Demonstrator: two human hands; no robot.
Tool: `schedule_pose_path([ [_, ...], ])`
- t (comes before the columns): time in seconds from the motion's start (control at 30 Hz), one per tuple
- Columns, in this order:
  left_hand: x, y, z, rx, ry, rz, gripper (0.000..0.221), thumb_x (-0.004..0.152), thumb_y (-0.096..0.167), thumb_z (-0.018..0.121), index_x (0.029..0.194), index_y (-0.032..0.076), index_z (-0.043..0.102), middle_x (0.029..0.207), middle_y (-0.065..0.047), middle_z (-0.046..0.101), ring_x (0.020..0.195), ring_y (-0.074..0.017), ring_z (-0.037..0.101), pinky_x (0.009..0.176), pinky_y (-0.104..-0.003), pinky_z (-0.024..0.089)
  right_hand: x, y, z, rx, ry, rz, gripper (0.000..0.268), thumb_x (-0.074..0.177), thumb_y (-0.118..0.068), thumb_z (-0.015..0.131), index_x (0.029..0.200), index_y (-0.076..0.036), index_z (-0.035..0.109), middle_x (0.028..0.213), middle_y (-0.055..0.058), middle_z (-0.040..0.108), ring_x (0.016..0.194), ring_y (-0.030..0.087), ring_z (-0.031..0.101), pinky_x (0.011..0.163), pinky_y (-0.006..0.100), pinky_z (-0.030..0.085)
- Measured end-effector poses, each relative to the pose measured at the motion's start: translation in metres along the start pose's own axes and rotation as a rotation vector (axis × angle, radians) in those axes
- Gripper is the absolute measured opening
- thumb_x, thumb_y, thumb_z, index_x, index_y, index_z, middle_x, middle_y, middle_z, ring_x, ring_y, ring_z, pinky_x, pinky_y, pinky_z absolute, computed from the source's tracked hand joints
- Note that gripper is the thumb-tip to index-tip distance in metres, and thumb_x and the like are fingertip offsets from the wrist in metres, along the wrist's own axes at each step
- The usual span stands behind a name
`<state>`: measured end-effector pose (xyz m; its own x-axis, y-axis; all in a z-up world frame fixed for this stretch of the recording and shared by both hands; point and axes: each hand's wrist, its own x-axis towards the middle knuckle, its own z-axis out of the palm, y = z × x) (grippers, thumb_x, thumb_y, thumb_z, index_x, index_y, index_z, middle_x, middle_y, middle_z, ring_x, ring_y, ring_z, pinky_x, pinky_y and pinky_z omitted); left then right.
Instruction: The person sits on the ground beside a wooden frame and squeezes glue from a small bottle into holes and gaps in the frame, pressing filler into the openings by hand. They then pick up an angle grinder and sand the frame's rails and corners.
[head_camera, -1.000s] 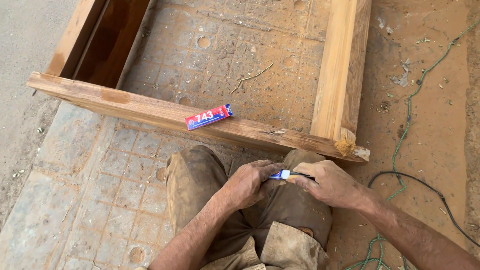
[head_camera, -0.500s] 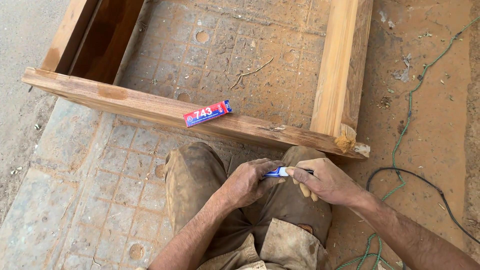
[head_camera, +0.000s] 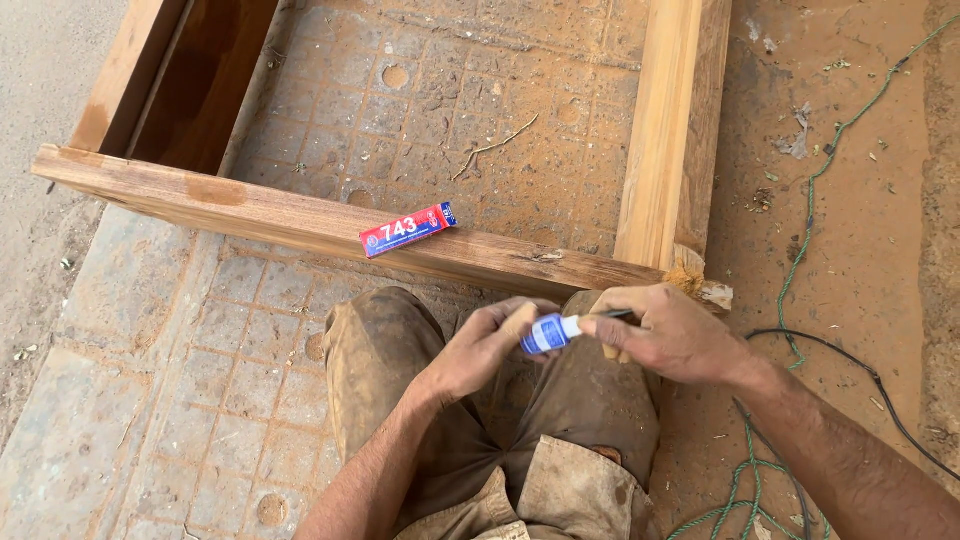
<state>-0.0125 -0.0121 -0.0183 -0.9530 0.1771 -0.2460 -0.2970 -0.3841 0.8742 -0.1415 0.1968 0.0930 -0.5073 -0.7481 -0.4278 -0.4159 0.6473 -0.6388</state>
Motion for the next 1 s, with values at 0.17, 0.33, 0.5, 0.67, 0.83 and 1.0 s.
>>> schedule_pose_path([
  [0.17,-0.007,0.031,0.012,0.170,0.247,0.297,0.056,0.095,0.028,0.071,0.138,-0.005,0.058,0.126,-0.015,0.073,0.116,-0.0222,0.070,0.102,-0.036,0.056,0.005,0.001,-0.020,0.270,0.045,0.028,0.045,0.097,-0.042,0.059,0.080,-0.003,0.075,0.058,0.003,0.069,0.053,0.010,0.063,0.049,0.029,0.051],
  [0.33,-0.010,0.047,0.034,0.794,0.340,0.657,0.061,0.083,0.021,0.086,0.134,0.000,0.059,0.122,-0.016,0.069,0.112,-0.0290,0.070,0.095,-0.039,0.058,0.013,-0.011,-0.021,0.368,0.098,0.111,0.051,0.096,-0.045,0.060,0.073,-0.001,0.072,0.051,0.005,0.064,0.044,0.011,0.060,0.040,0.029,0.049],
  [0.5,-0.006,0.038,0.040,1.165,0.441,0.702,0.052,0.090,0.016,0.078,0.135,0.003,0.055,0.117,-0.014,0.065,0.107,-0.0320,0.064,0.090,-0.045,0.052,0.017,-0.019,-0.017,0.203,0.108,0.184,0.063,0.094,-0.055,0.056,0.061,-0.002,0.067,0.045,0.006,0.062,0.038,0.013,0.062,0.037,0.030,0.048],
  [0.67,0.002,0.016,0.038,1.264,0.449,0.606,0.051,0.098,0.016,0.070,0.141,-0.001,0.050,0.120,-0.017,0.062,0.111,-0.0325,0.063,0.094,-0.045,0.052,0.017,-0.027,-0.017,0.241,0.081,0.225,0.067,0.094,-0.057,0.054,0.058,-0.001,0.064,0.042,0.009,0.059,0.034,0.016,0.059,0.035,0.032,0.045],
  [0.83,0.003,0.009,0.036,1.308,0.412,0.625,0.056,0.097,0.009,0.063,0.146,-0.008,0.042,0.131,-0.025,0.058,0.121,-0.0401,0.060,0.100,-0.048,0.051,0.021,-0.018,-0.014,0.222,0.057,0.184,0.063,0.096,-0.054,0.052,0.061,-0.003,0.065,0.042,0.008,0.060,0.035,0.015,0.058,0.035,0.032,0.044],
  [1.0,-0.002,0.022,0.029,1.052,0.193,0.522,0.061,0.090,0.007,0.065,0.145,-0.006,0.043,0.129,-0.025,0.061,0.118,-0.0430,0.061,0.097,-0.048,0.053,0.019,-0.008,-0.014,-0.130,0.106,-0.017,0.045,0.092,-0.046,0.063,0.086,-0.003,0.077,0.063,0.012,0.071,0.058,0.024,0.072,0.057,0.041,0.053],
])
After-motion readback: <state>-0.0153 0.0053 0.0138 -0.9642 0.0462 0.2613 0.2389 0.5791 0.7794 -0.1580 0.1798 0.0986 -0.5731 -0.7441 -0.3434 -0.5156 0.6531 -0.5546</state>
